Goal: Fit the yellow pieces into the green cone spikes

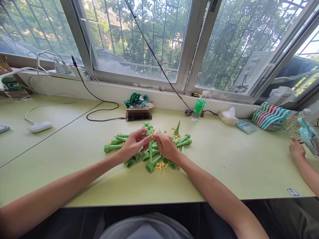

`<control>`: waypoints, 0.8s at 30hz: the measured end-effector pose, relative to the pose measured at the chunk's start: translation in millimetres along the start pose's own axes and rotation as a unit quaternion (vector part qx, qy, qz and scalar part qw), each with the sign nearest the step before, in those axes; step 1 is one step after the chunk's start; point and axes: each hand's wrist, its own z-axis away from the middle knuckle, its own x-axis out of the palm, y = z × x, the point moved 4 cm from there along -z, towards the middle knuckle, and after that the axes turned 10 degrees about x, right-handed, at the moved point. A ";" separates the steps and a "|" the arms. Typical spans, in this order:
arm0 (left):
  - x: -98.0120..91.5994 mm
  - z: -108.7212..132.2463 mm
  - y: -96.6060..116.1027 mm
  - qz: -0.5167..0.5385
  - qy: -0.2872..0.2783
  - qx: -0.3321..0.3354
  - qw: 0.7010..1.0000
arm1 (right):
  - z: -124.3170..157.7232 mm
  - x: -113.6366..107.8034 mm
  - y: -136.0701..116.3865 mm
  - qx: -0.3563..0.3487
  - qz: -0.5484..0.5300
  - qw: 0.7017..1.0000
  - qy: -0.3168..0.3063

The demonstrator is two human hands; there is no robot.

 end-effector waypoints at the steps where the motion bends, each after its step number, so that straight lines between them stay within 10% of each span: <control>1: 0.2 -0.1 -0.1 0.000 -0.001 0.004 1.000 | -0.1 -0.2 -0.4 0.003 -0.005 1.000 -0.002; 24: -6.3 -2.9 -1.9 0.034 0.024 -0.033 0.999 | -1.4 -0.5 -4.9 0.009 -0.025 1.000 -0.006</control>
